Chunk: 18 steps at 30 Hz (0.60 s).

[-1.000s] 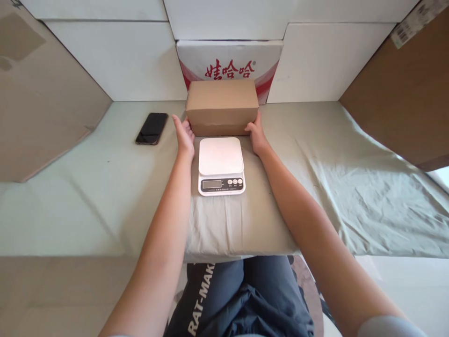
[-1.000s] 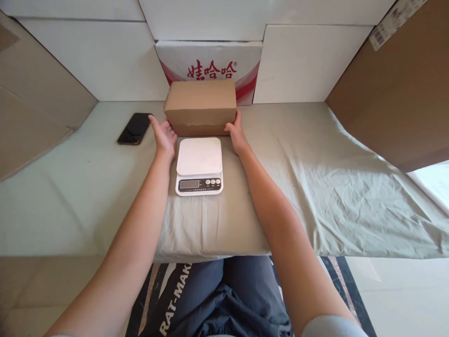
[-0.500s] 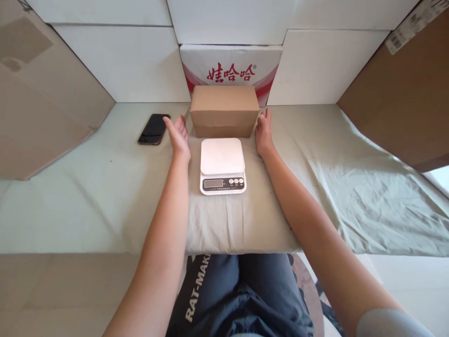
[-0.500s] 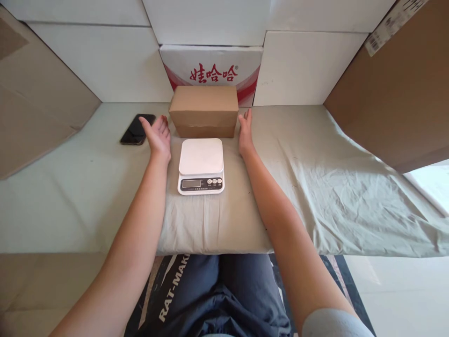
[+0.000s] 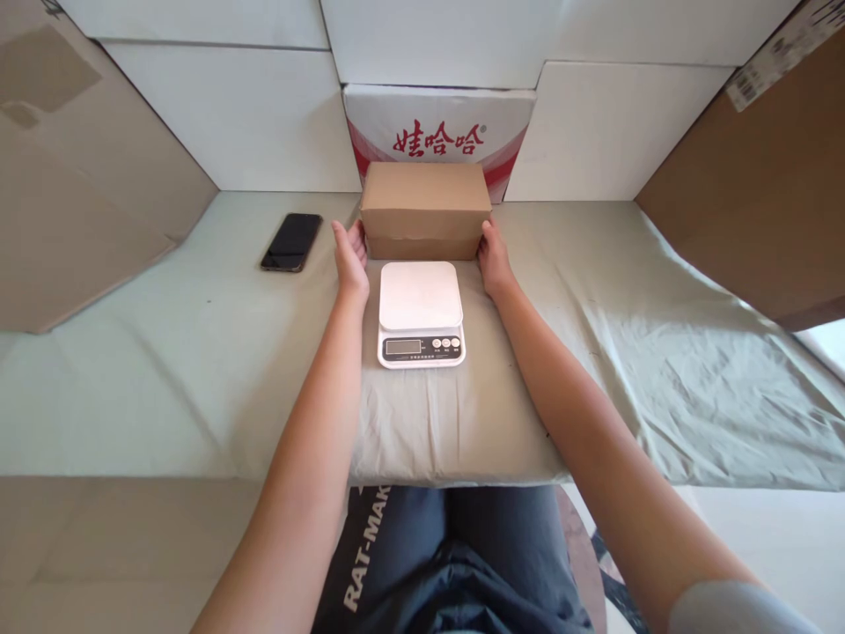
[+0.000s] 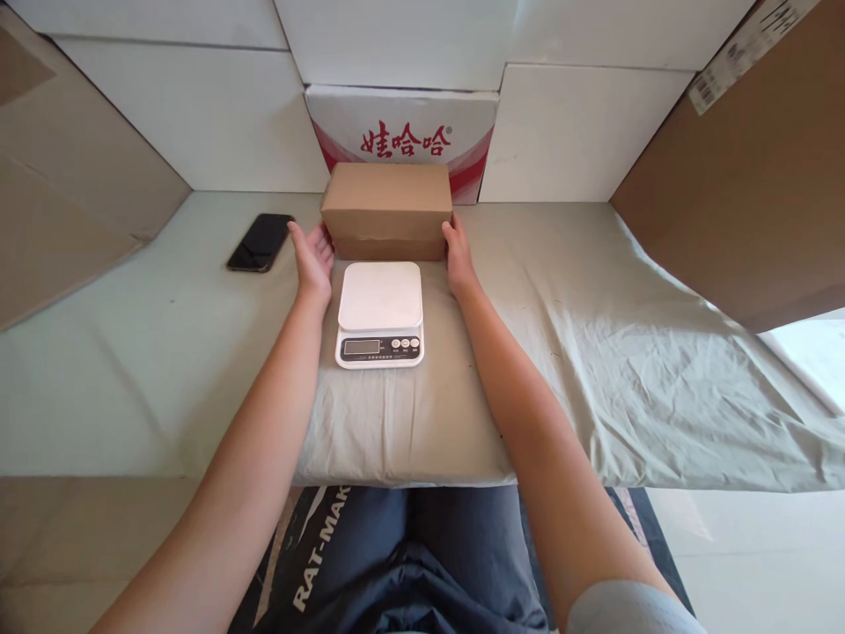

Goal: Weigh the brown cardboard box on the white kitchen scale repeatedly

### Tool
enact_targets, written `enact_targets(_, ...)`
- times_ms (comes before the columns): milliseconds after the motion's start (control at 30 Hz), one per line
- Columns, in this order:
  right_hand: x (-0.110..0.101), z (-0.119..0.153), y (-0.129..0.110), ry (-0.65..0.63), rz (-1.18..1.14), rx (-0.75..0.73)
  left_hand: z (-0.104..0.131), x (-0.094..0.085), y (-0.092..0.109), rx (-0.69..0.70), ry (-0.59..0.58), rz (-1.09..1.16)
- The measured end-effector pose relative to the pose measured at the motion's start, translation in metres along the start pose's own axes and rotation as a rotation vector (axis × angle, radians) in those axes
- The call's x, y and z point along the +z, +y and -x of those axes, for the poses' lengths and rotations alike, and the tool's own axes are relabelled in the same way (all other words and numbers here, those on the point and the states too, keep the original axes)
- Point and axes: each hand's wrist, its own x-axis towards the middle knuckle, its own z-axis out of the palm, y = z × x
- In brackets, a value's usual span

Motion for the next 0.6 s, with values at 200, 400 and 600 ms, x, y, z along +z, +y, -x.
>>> enact_targets(200, 0.0017, 0.0024, -0.0031, -0.01, 0.067, -0.025, -0.0083, -0.0048, -0.0053, 0.025, -0.036, -0.001)
enact_targets(400, 0.0004, 0.0039, -0.0029, -0.024, 0.069, -0.004, -0.0086, -0.0018, -0.0044, 0.014, -0.014, 0.02)
enact_targets(600, 0.0011, 0.0028, -0.0015, -0.013, 0.08, -0.003, -0.0034, 0.0013, -0.0015, -0.003, 0.0, 0.047)
